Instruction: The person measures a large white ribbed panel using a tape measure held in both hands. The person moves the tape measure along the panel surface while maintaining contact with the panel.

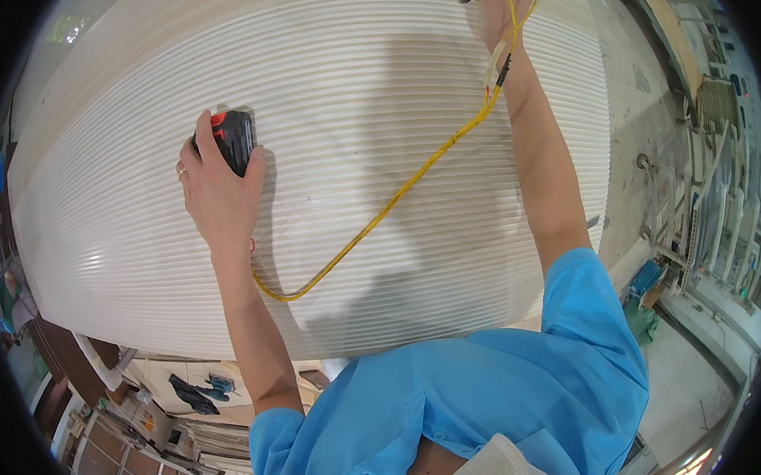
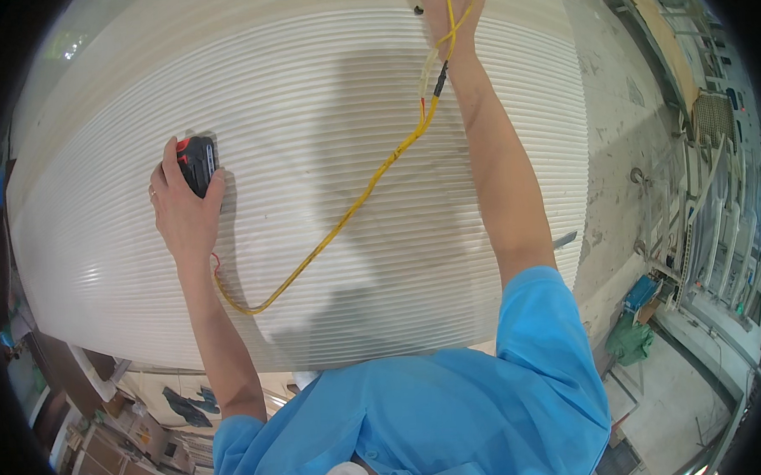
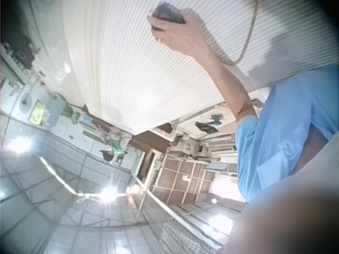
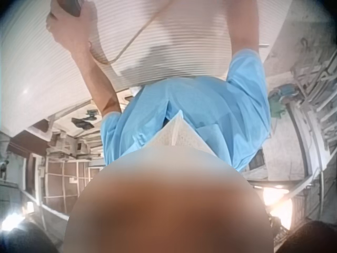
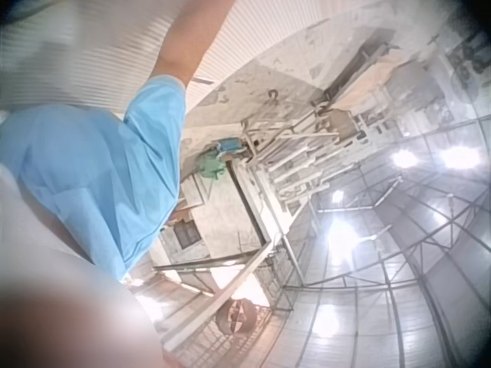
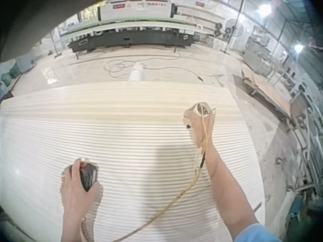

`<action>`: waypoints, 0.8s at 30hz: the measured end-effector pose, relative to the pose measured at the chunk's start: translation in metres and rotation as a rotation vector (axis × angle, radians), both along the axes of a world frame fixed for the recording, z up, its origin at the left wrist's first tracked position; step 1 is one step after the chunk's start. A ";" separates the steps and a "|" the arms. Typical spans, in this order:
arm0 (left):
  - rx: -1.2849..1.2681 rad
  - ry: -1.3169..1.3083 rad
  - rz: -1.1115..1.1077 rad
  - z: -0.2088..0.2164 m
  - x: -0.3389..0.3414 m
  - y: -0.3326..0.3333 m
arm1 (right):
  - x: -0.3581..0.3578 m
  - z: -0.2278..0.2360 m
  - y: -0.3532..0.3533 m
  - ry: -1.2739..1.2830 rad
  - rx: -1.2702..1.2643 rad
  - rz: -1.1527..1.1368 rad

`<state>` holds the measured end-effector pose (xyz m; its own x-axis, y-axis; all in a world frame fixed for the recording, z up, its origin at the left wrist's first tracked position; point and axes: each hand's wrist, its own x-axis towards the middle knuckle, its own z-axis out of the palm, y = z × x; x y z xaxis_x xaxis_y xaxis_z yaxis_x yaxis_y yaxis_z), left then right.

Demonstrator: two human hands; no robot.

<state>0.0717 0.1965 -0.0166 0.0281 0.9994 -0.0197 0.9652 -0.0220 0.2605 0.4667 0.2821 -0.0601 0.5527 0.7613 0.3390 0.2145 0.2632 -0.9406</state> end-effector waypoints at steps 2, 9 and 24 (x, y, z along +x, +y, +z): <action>0.007 0.001 -0.011 -0.001 0.000 0.001 | 0.000 -0.001 0.000 0.043 0.000 -0.002; 0.062 -0.013 -0.027 -0.006 0.000 0.002 | 0.012 0.018 0.005 0.084 0.116 -0.007; 0.164 -0.038 -0.061 -0.020 -0.001 0.013 | 0.052 0.086 -0.016 -1.249 0.278 -0.224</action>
